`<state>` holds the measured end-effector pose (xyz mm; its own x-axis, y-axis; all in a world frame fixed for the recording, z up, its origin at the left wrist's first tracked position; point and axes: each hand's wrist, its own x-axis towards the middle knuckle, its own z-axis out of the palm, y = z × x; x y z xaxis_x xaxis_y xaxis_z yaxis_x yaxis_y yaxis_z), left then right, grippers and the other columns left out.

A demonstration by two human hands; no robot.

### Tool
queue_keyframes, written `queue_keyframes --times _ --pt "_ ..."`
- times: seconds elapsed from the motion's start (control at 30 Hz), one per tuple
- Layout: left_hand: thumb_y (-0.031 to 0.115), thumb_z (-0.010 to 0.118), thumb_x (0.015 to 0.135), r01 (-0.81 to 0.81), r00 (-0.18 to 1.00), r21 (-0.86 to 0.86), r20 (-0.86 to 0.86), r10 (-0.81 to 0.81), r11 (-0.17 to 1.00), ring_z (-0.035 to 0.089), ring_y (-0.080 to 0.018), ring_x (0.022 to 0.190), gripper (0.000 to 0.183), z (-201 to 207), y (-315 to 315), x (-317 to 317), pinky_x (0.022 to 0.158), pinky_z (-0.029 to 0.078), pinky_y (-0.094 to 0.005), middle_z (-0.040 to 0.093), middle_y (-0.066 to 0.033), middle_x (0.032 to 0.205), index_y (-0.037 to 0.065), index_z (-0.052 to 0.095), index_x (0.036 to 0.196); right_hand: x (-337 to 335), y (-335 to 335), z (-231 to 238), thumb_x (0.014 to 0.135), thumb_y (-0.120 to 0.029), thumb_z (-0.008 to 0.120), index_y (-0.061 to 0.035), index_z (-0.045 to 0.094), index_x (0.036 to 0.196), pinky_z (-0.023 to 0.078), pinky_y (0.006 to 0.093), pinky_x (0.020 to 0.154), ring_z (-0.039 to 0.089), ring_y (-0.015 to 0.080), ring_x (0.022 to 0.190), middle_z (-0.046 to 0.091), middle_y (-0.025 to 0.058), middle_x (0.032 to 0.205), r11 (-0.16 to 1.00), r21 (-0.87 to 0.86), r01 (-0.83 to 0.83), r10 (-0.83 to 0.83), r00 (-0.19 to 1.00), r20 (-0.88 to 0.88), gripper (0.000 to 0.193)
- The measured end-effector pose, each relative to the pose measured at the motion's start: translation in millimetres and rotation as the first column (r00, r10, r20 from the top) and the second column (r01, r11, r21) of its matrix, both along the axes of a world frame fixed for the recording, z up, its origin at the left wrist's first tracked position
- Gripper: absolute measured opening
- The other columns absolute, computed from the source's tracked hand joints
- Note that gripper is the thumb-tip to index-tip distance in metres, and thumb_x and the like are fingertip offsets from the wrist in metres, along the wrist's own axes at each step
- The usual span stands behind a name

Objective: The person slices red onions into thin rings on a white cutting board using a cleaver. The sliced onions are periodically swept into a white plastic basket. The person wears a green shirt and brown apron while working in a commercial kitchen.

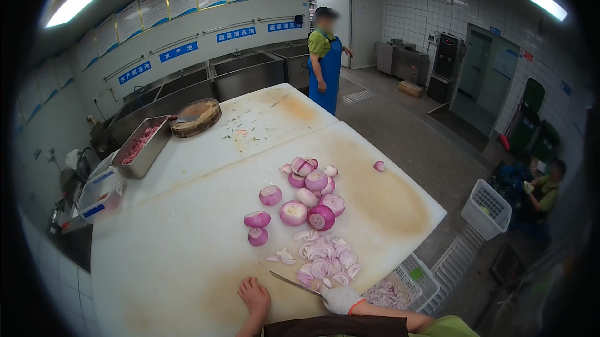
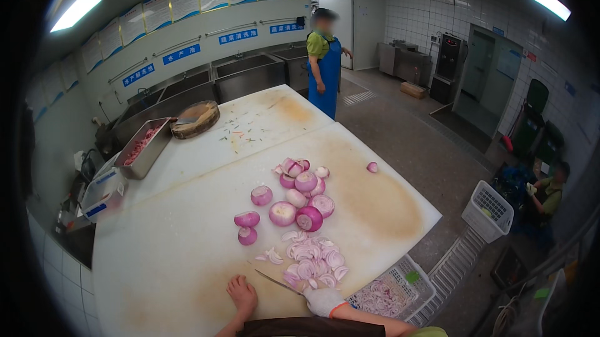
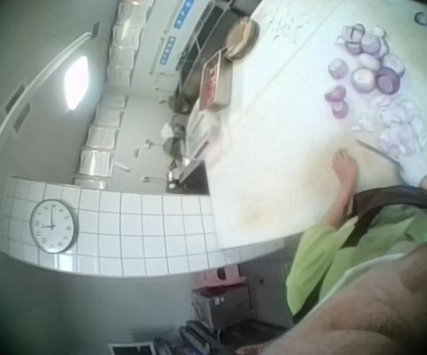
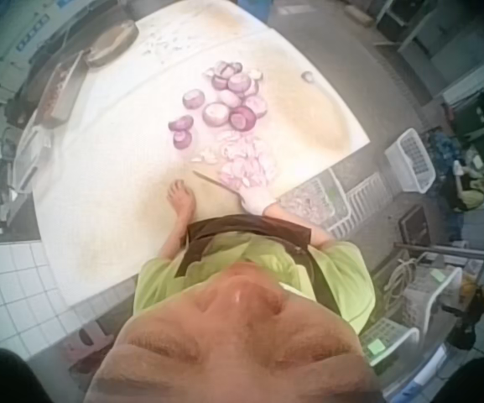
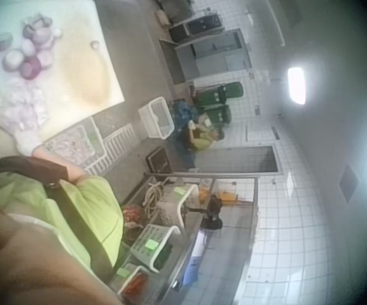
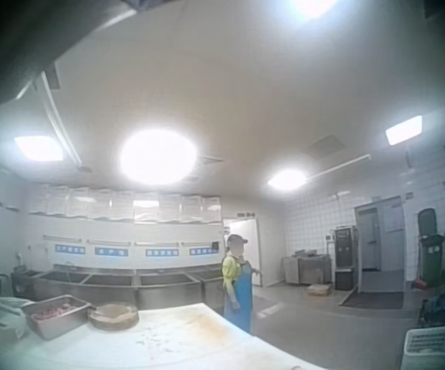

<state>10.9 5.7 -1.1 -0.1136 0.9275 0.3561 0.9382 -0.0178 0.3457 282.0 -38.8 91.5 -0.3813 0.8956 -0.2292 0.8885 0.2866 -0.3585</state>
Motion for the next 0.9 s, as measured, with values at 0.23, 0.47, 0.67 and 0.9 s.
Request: queue_keyframes --times 0.23,0.47,0.67,0.9 --pt "0.012 0.057 0.076 -0.004 1.0 -0.02 0.002 0.004 1.0 0.042 -0.0327 0.117 0.035 1 0 0 0.099 0.03 -0.0475 0.049 -0.0149 0.118 0.004 0.053 0.109 0 0 -4 0.086 -0.021 0.046 -0.0062 0.057 0.115 0.049 0.0534 0.052 0.065 0.0371 0.058 0.066 0.017 0.07 1.0 0.007 -0.001 0.001 1.0 -0.002 0.034" --pt "0.011 0.056 0.076 -0.005 1.0 -0.044 0.01 0.005 0.999 0.041 -0.0328 0.118 0.036 2 0 1 0.101 0.029 -0.0472 0.049 -0.0148 0.12 0.004 0.051 0.111 0 0 9 0.086 -0.02 0.046 -0.0055 0.059 0.109 0.049 0.0537 0.052 0.064 0.038 0.058 0.066 0.0181 0.07 1.0 -0.024 -0.014 0.014 1.0 -0.001 0.03" --pt "0.009 0.055 0.077 -0.003 1.0 -0.049 0.014 0.004 0.999 0.041 -0.033 0.119 0.036 5 0 2 0.101 0.029 -0.0469 0.049 -0.0147 0.12 0.004 0.052 0.112 0 0 8 0.086 -0.02 0.046 -0.0052 0.059 0.108 0.05 0.0537 0.054 0.064 0.0385 0.06 0.066 0.0187 0.071 1.0 -0.02 -0.006 0.006 1.0 -0.014 0.029" --pt "0.009 0.055 0.076 -0.004 1.0 0.0 -0.009 0.004 1.0 0.042 -0.0328 0.117 0.035 -3 1 -1 0.099 0.03 -0.0467 0.05 -0.0148 0.119 0.004 0.053 0.11 0 1 10 0.087 -0.02 0.045 -0.0042 0.056 0.113 0.05 0.0534 0.055 0.065 0.038 0.062 0.066 0.0183 0.073 0.999 -0.044 -0.003 0.003 1.0 -0.003 0.033"
